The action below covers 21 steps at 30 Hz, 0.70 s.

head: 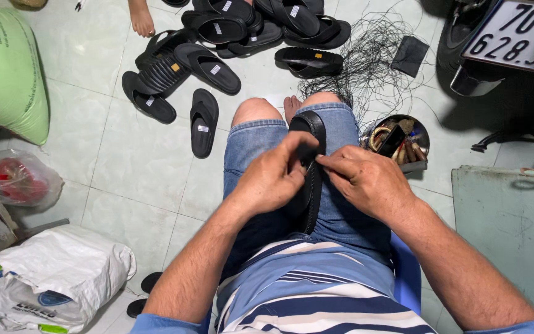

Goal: The person sits on a blue plastic chair and sews a black slipper held on their lap. They use a needle and thread to stitch the sole, repeatedly pulling the thread through the material. Several other black slippers are scattered on the tiled floor nearby.

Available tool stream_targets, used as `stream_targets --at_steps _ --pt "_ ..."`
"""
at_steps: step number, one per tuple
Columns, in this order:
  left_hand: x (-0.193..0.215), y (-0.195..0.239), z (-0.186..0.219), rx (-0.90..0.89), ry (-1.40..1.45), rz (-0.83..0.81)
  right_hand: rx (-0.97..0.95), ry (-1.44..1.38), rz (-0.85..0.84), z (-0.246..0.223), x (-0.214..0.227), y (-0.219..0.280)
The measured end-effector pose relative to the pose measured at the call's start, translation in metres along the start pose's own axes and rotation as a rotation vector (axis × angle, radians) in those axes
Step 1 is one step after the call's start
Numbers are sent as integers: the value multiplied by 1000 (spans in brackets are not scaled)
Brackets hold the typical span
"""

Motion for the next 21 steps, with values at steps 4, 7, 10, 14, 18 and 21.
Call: stream_targets --at_steps 4,7,10,14,18,21 --pt "11 3 -8 47 -252 126 0 -26 -5 0 0 0" --pt "2 -1 -10 45 -242 69 4 -33 -16 2 -3 0" --pt "0 0 -1 4 -93 -11 -25 10 -58 6 -6 0" --pt "14 0 2 32 -23 58 -97 174 -223 3 15 3" --pt "7 6 -32 141 20 99 -93 89 -185 10 13 8" --pt "7 20 -55 225 133 227 -46 66 -132 -1 18 4"
Point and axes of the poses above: each hand's wrist, its own y-axis away from the middle knuckle, its own x-axis out of the back of the hand, z = x × y, the point moved 10 cm from there along -y, towards the middle knuckle, and after that the axes turned 9 degrees about -z, right-handed, at the moved point
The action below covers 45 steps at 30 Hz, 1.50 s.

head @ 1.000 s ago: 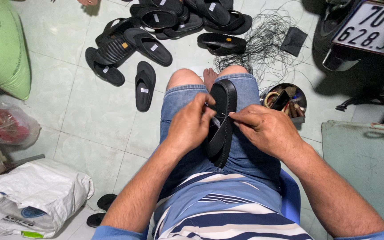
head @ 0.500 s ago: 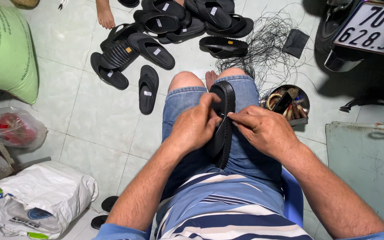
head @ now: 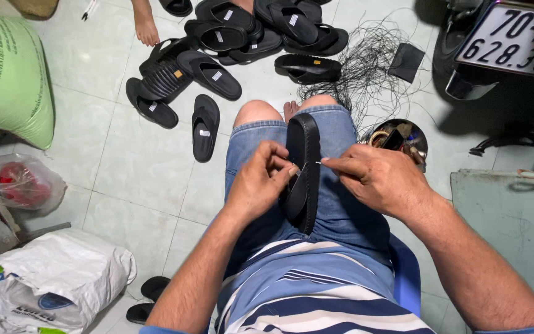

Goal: The person sits on a blue plastic chair and sews a black slipper held on their lap. They use a needle and thread to stitch the sole, repeatedly pulling the thread through the material. Several other black slippers are scattered on the tiled floor nearby.

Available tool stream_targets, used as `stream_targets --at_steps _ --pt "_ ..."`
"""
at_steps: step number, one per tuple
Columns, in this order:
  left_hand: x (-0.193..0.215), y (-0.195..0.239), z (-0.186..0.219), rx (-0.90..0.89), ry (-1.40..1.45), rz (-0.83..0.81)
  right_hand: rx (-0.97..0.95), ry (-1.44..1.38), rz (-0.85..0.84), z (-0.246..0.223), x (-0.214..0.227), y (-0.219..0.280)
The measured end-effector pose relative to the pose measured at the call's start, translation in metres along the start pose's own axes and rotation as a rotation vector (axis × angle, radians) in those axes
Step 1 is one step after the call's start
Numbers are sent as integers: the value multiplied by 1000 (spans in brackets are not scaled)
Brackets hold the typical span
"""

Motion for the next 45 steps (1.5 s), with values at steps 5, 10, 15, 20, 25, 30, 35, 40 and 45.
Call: stream_targets --at_steps 5,10,15,20,25,30,35,40,45 --pt "-4 6 -12 -8 70 98 54 123 -15 -8 -6 -7" --pt "-10 2 -17 -21 132 109 37 109 -69 -7 -8 -14" --pt "-15 2 -13 -47 173 130 33 154 -85 -11 -5 -13" --pt "-22 1 -11 -61 114 201 -2 371 -30 -15 -5 -12" --pt "-22 1 -13 -79 165 253 35 271 70 -4 -26 -20" --pt "-11 6 0 -73 63 225 34 163 214 0 -22 -14" --pt "4 5 25 -147 -289 204 37 84 195 -3 -17 -11" --pt "-14 -2 40 -229 -440 33 33 65 176 -1 -21 -11" --pt "-19 8 69 -379 -346 -173 -5 104 134 4 -18 -10"
Point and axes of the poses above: each hand's wrist, its own y-axis away from the middle knuckle, its own x-axis out of the back of the hand, z = x × y, the point moved 10 cm from there along -y, towards the middle knuckle, and after that the axes turned 9 degrees about -z, right-handed, at the moved point
